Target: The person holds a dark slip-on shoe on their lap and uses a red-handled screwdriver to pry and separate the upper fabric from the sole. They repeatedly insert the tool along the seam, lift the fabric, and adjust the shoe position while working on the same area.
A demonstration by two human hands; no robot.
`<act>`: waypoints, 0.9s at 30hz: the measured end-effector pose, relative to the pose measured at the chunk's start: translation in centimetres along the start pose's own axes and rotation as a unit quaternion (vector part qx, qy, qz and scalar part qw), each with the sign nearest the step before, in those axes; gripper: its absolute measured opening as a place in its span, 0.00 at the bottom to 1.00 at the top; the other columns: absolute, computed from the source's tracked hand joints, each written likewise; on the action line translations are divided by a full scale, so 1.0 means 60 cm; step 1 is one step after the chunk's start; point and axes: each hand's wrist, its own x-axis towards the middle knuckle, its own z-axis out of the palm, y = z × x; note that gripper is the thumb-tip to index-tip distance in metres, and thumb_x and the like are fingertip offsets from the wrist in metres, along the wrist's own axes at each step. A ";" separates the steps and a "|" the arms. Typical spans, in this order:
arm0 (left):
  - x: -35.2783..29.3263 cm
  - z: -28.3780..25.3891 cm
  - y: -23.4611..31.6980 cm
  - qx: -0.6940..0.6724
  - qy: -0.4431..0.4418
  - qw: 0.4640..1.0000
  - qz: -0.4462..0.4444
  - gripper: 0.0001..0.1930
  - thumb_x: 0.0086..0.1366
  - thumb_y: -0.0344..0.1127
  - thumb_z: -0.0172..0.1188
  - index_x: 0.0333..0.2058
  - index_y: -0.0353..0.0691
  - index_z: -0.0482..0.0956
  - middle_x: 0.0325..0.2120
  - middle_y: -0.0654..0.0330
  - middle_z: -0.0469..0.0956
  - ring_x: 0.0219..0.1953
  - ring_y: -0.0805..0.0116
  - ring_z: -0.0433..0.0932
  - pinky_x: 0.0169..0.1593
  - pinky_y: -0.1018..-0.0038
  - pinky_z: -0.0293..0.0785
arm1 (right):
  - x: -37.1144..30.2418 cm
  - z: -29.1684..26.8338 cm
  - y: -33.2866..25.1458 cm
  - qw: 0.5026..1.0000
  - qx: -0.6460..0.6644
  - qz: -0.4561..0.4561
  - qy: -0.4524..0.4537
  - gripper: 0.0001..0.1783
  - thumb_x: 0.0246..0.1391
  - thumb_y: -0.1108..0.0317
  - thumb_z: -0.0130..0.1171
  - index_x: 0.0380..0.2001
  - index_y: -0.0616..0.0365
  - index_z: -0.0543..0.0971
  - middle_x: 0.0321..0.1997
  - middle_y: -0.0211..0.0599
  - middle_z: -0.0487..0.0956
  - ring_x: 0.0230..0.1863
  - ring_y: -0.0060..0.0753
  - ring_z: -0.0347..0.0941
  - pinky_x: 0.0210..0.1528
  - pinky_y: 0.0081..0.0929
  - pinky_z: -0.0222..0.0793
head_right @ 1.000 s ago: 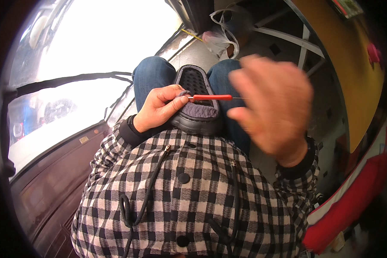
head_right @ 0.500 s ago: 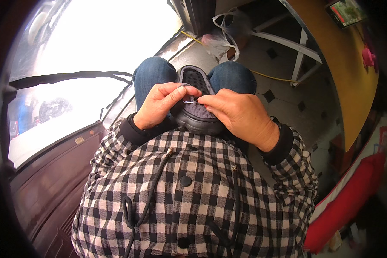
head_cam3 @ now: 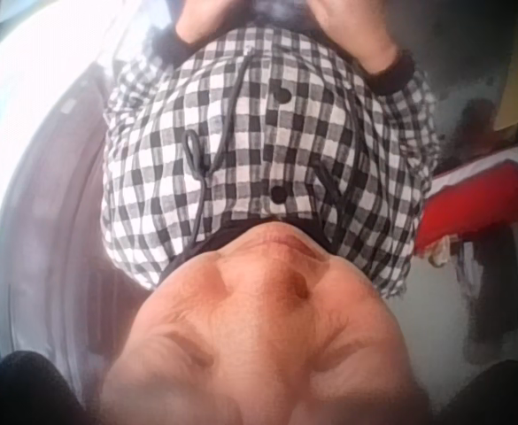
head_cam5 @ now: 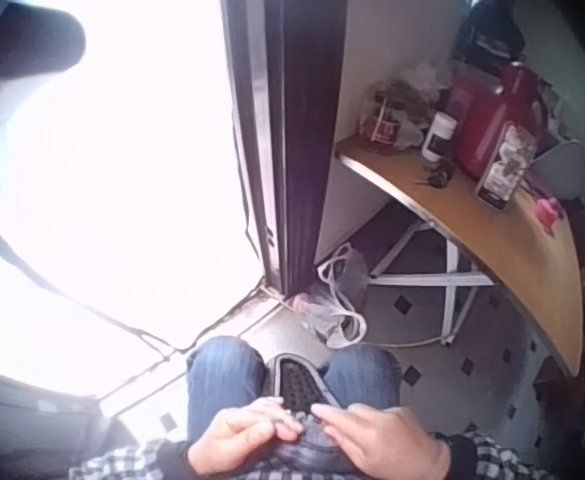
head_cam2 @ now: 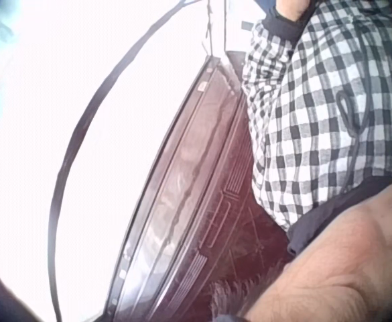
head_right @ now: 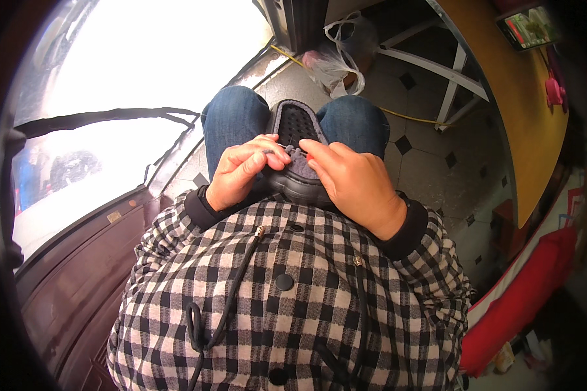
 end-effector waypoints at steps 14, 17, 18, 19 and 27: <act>0.002 0.003 0.013 -0.004 0.037 0.995 -0.097 0.15 0.69 0.37 0.48 0.41 0.31 0.78 0.40 0.57 0.77 0.42 0.74 0.73 0.49 0.78 0.67 | 0.011 -0.011 0.036 0.901 0.395 0.091 -0.156 0.17 0.56 0.76 0.55 0.50 0.59 0.76 0.41 0.34 0.81 0.39 0.19 0.75 0.44 0.14 0.69; 0.019 0.010 0.016 0.041 0.024 0.995 -0.087 0.13 0.69 0.37 0.48 0.37 0.34 0.79 0.34 0.58 0.79 0.38 0.72 0.75 0.45 0.78 0.70 | 0.016 -0.034 0.042 0.887 0.395 0.113 -0.209 0.18 0.56 0.77 0.54 0.52 0.58 0.75 0.43 0.34 0.81 0.41 0.21 0.75 0.45 0.16 0.69; 0.023 0.010 0.018 0.043 0.015 0.995 -0.090 0.14 0.69 0.37 0.48 0.37 0.34 0.79 0.33 0.58 0.79 0.38 0.72 0.75 0.44 0.78 0.70 | 0.018 -0.036 0.043 0.895 0.385 0.085 -0.209 0.18 0.56 0.76 0.53 0.51 0.58 0.75 0.43 0.34 0.81 0.42 0.22 0.76 0.46 0.17 0.69; 0.026 0.010 0.020 0.045 0.005 0.994 -0.095 0.14 0.69 0.37 0.48 0.36 0.34 0.79 0.32 0.59 0.79 0.37 0.73 0.75 0.44 0.77 0.70 | 0.021 -0.037 0.045 0.902 0.374 0.057 -0.207 0.18 0.56 0.76 0.53 0.51 0.57 0.76 0.43 0.34 0.81 0.43 0.24 0.76 0.46 0.19 0.70; 0.038 0.014 0.027 -0.020 -0.042 0.993 -0.107 0.15 0.70 0.38 0.47 0.34 0.33 0.78 0.28 0.60 0.78 0.33 0.75 0.75 0.40 0.79 0.71 | 0.034 -0.060 0.055 0.933 0.265 -0.044 -0.240 0.15 0.52 0.78 0.56 0.45 0.58 0.79 0.32 0.38 0.79 0.32 0.28 0.76 0.35 0.20 0.69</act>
